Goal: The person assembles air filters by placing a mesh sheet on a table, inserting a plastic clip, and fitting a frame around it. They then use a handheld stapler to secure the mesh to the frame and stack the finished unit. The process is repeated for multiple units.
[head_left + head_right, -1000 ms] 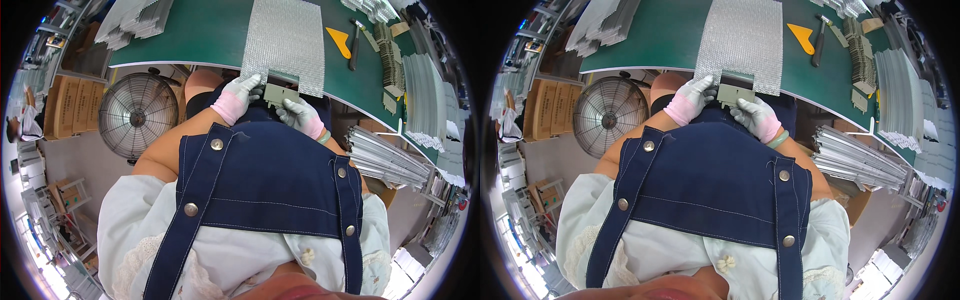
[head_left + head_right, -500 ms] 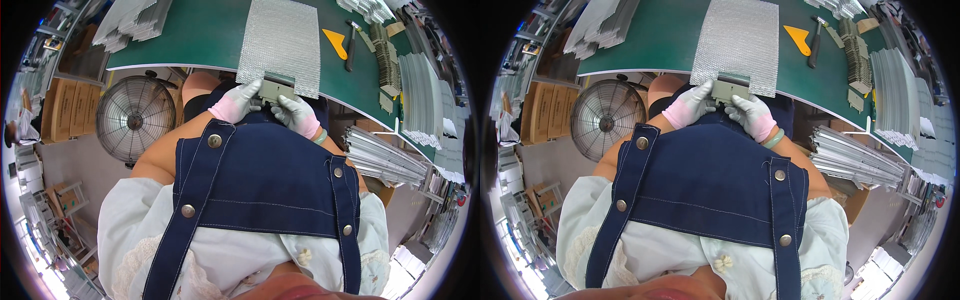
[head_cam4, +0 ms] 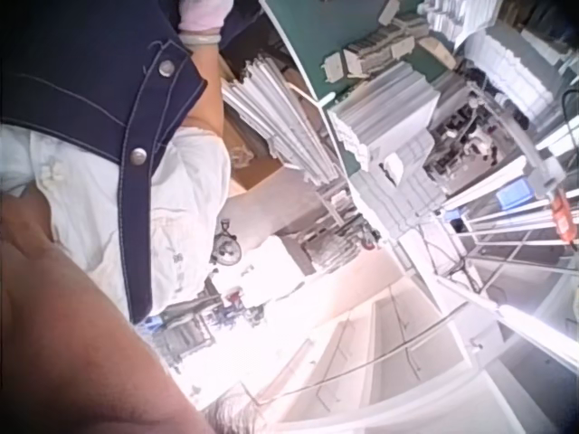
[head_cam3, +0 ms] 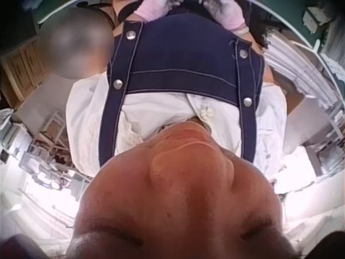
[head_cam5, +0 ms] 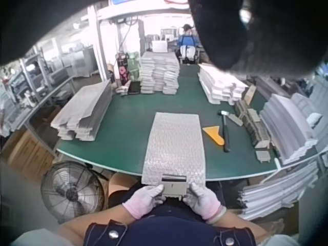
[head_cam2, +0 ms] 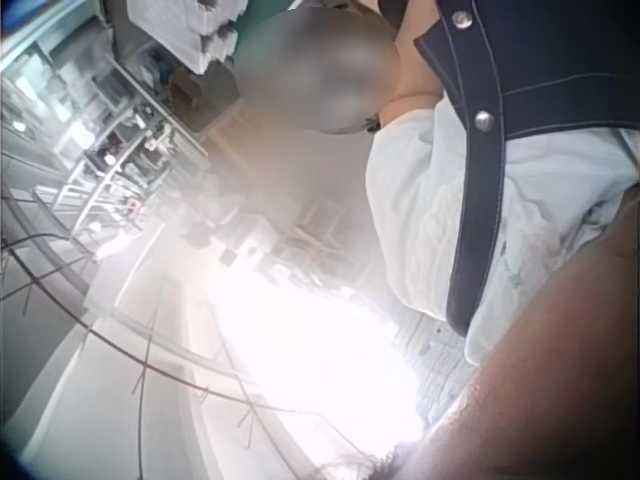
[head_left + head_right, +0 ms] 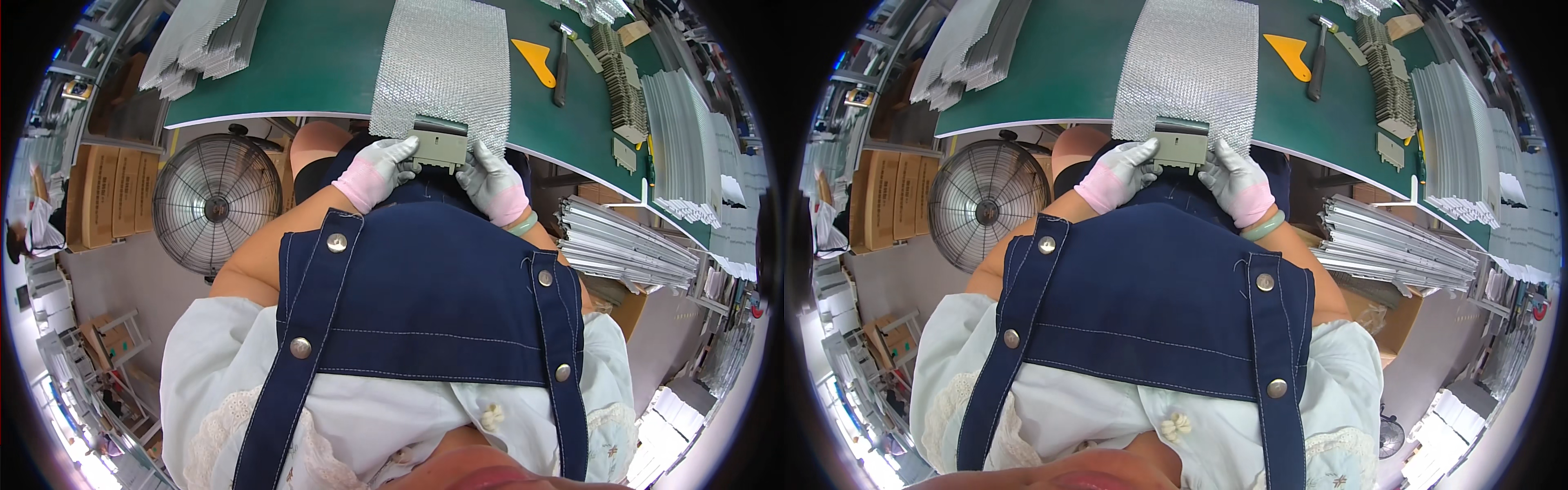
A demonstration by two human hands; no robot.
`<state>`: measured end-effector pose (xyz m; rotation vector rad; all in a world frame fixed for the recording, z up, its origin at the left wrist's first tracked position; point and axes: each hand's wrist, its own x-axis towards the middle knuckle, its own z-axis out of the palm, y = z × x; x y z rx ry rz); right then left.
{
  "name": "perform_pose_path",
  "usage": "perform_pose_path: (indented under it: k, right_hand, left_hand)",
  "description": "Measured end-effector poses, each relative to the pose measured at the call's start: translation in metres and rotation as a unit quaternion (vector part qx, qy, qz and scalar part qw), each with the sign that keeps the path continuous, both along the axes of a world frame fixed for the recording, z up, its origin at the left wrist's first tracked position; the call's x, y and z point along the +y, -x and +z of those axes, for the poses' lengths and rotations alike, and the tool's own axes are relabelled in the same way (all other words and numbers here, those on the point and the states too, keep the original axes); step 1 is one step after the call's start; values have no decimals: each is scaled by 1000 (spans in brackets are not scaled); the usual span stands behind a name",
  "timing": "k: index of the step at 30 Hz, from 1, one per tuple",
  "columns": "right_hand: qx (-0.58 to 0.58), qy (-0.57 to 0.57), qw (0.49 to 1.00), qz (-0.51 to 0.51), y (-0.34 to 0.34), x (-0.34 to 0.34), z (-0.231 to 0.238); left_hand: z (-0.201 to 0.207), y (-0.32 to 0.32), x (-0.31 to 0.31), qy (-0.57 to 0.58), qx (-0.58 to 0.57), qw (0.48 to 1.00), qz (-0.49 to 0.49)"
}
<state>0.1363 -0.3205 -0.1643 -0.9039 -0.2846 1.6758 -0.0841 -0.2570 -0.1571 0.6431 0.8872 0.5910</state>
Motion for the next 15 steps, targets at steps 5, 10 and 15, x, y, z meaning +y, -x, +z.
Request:
perform_pose_path:
  k: [5,10,15]
  right_hand:
    - [-178,27,982,-62,3,-2,25]
    - [-45,85,976,197,-31,-19,6]
    - [-90,35,978,186,18,-2,12]
  left_hand:
    - [31,-9,-10,-9,-62,998,-5]
    - [106,32,24,-200,256,905,-275]
    - [57,-32,125,-785,374,469,-157]
